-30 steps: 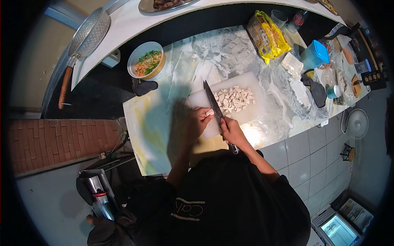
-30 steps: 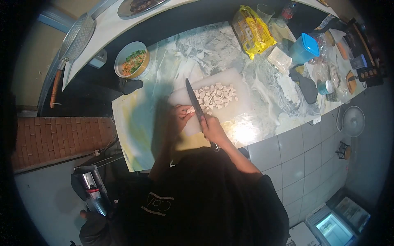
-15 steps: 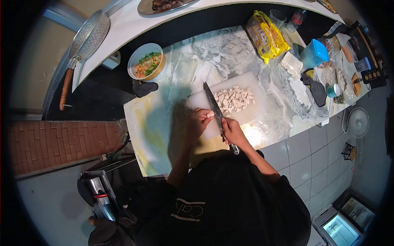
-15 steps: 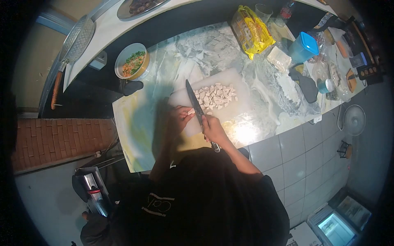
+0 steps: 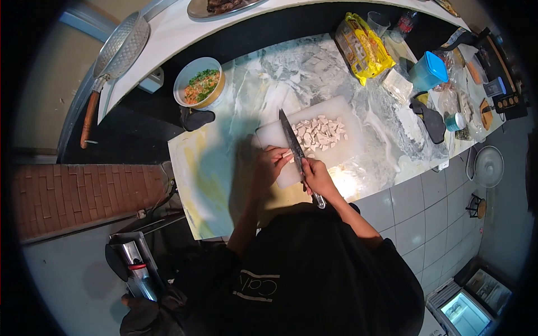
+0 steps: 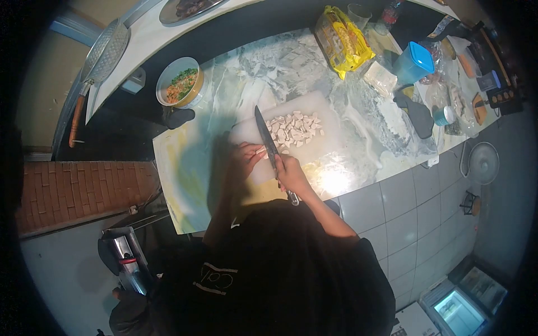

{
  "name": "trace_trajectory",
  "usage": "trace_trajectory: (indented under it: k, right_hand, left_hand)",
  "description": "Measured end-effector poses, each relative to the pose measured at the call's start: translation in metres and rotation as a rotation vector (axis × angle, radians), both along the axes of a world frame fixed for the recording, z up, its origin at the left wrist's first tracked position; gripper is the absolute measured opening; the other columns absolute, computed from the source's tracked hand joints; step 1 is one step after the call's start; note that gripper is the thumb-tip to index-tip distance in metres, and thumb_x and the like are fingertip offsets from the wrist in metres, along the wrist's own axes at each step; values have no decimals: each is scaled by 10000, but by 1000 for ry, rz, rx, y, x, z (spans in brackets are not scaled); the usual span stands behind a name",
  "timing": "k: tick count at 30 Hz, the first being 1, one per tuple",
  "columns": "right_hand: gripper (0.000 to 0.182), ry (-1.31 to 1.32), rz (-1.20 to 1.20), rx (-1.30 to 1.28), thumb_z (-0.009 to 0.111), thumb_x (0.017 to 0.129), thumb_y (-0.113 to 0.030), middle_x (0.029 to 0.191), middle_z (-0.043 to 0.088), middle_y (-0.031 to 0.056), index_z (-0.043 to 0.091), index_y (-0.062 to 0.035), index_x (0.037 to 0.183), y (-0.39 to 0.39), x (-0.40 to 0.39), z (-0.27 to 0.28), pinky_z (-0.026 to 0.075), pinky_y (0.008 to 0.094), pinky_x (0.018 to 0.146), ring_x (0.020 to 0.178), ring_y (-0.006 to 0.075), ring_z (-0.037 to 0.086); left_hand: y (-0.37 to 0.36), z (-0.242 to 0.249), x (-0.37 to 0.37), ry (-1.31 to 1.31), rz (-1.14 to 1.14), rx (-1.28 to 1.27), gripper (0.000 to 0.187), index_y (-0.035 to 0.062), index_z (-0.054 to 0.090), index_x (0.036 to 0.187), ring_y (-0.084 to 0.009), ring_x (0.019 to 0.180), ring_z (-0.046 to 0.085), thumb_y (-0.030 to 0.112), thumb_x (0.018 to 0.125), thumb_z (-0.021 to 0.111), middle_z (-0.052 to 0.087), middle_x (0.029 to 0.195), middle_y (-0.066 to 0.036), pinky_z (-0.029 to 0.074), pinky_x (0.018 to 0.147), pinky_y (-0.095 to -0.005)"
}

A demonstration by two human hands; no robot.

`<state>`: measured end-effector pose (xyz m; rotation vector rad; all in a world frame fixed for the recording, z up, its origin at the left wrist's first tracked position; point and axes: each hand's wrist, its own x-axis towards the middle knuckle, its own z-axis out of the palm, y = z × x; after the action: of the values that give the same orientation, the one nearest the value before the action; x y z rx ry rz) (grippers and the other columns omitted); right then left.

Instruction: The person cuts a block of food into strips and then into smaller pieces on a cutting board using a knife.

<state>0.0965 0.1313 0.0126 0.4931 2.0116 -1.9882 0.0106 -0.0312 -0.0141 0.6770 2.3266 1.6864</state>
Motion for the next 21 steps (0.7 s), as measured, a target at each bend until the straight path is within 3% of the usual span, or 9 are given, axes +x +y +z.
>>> trace_trajectory:
  k: [8,21]
  right_hand:
    - [406,17,-23,22,393,1032,-280,458,456,39,479,15,768,-3,0,1,378,280,321,321,130,465]
    - [396,-23,-45,5,401,1029,-275,465,453,37,483,12,768,-3,-1,6,379,279,322,322,127,457]
  left_hand:
    - [2,11,-3,95,22,-23,114,-18,688,949,-146,666,603,30,847,667,637,790,-118,470,603,-270]
    - [-1,3,-5,21,110,15,118,-29,675,933,-97,559,580,71,901,621,663,704,-92,452,520,-256]
